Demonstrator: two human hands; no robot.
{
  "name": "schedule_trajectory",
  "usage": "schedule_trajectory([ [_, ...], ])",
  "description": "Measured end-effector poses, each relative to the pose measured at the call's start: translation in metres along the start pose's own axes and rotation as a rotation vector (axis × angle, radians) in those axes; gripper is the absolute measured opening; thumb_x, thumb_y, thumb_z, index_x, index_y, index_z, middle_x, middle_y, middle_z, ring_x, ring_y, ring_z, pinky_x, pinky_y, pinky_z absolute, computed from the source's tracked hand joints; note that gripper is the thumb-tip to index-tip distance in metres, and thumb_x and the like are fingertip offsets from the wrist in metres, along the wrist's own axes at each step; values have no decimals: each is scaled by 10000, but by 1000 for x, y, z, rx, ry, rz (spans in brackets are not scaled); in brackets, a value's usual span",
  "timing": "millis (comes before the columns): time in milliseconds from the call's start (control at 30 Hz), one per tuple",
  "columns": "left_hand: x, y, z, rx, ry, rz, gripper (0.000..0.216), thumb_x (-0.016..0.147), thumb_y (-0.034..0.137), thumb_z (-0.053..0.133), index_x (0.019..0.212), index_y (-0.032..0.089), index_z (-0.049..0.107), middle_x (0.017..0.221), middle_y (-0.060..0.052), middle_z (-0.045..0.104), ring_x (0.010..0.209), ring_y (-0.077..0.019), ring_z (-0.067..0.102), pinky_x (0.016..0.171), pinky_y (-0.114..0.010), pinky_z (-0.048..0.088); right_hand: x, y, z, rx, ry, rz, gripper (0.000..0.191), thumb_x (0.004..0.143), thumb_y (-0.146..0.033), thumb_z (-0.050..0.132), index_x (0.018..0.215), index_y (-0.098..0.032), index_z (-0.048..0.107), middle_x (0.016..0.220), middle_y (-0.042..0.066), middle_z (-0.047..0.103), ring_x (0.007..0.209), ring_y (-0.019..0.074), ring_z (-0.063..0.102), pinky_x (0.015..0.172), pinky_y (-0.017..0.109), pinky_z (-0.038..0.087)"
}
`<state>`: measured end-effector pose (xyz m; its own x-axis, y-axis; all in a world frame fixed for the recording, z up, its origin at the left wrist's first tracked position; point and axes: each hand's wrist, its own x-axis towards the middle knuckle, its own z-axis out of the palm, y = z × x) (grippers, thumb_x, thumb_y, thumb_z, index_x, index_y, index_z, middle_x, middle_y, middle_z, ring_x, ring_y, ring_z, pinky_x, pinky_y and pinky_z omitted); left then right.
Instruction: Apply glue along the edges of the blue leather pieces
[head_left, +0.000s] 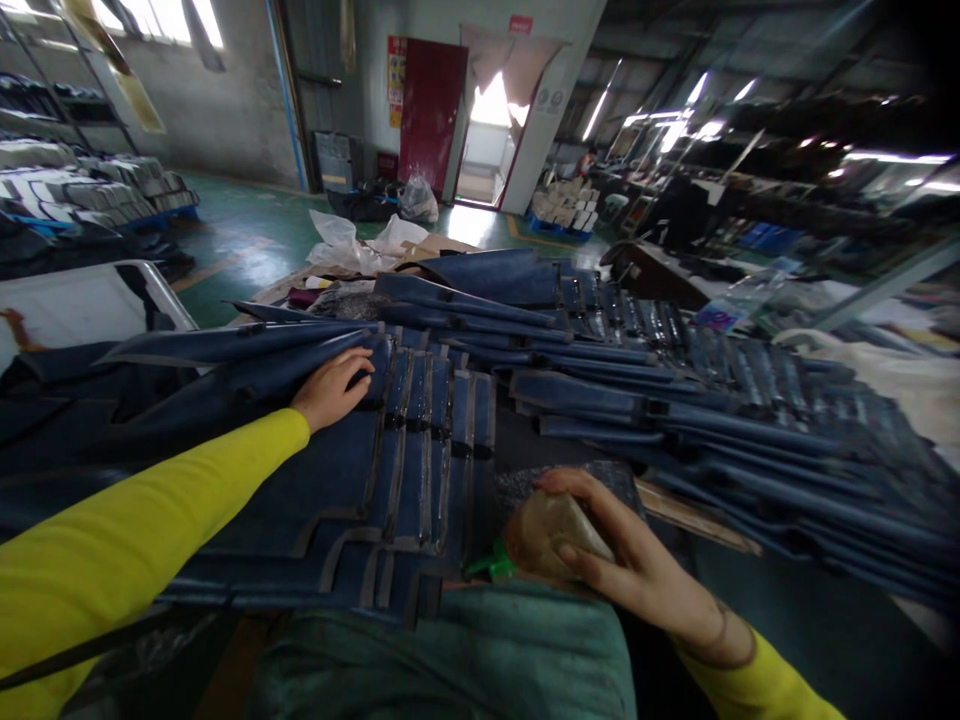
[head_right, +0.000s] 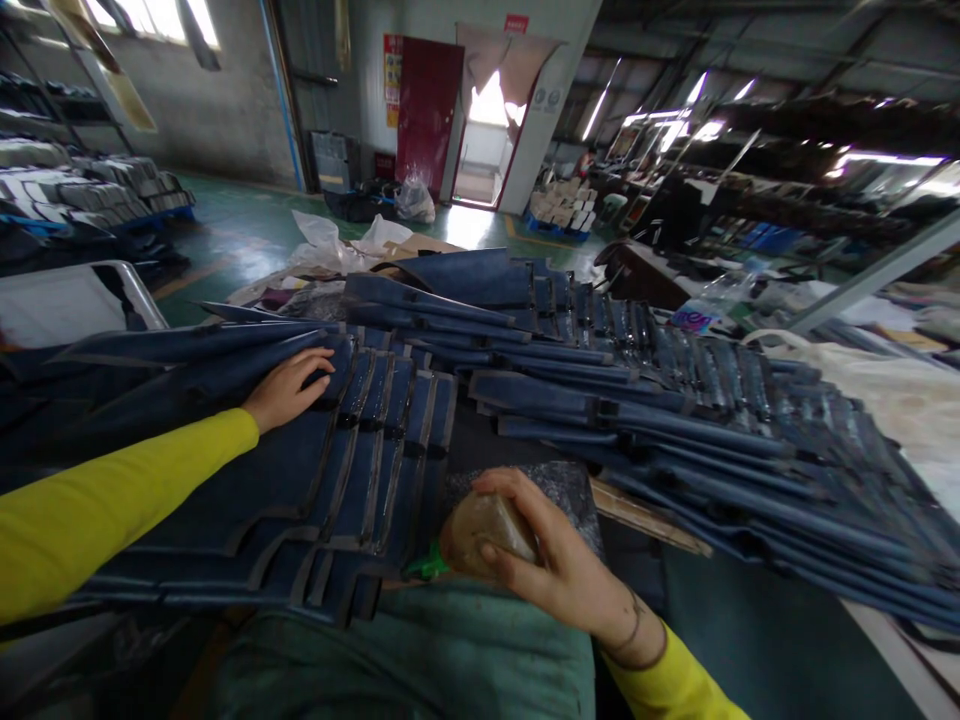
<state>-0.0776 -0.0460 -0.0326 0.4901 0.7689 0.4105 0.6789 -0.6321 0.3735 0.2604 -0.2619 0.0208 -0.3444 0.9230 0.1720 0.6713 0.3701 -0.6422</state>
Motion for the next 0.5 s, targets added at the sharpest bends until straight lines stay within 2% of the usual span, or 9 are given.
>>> schedule_trajectory([
  [167,0,0,0,10,2,0,172,829,262,408,944,207,523,1234,-65,496,1163,-190,449,1012,-366,343,5,4,-4,-23,91,-17,453,795,-246,547,1219,-258,386,1196,69,477,1128,224,465,961,321,402],
  [400,0,-1,0,6,2,5,167,829,256,413,946,206,520,1239,-64,495,1168,-188,445,1015,-361,339,-1,-5,-2,0,-48,-111,473,781,-227,561,1218,-255,381,1197,73,474,1145,215,454,971,306,398],
  [500,0,-1,1,8,2,9,166,831,259,413,945,206,520,1233,-65,498,1161,-187,450,1013,-361,342,1,-3,-2,-4,-8,-93,461,788,-231,553,1215,-252,381,1186,75,475,1135,214,459,968,311,397],
])
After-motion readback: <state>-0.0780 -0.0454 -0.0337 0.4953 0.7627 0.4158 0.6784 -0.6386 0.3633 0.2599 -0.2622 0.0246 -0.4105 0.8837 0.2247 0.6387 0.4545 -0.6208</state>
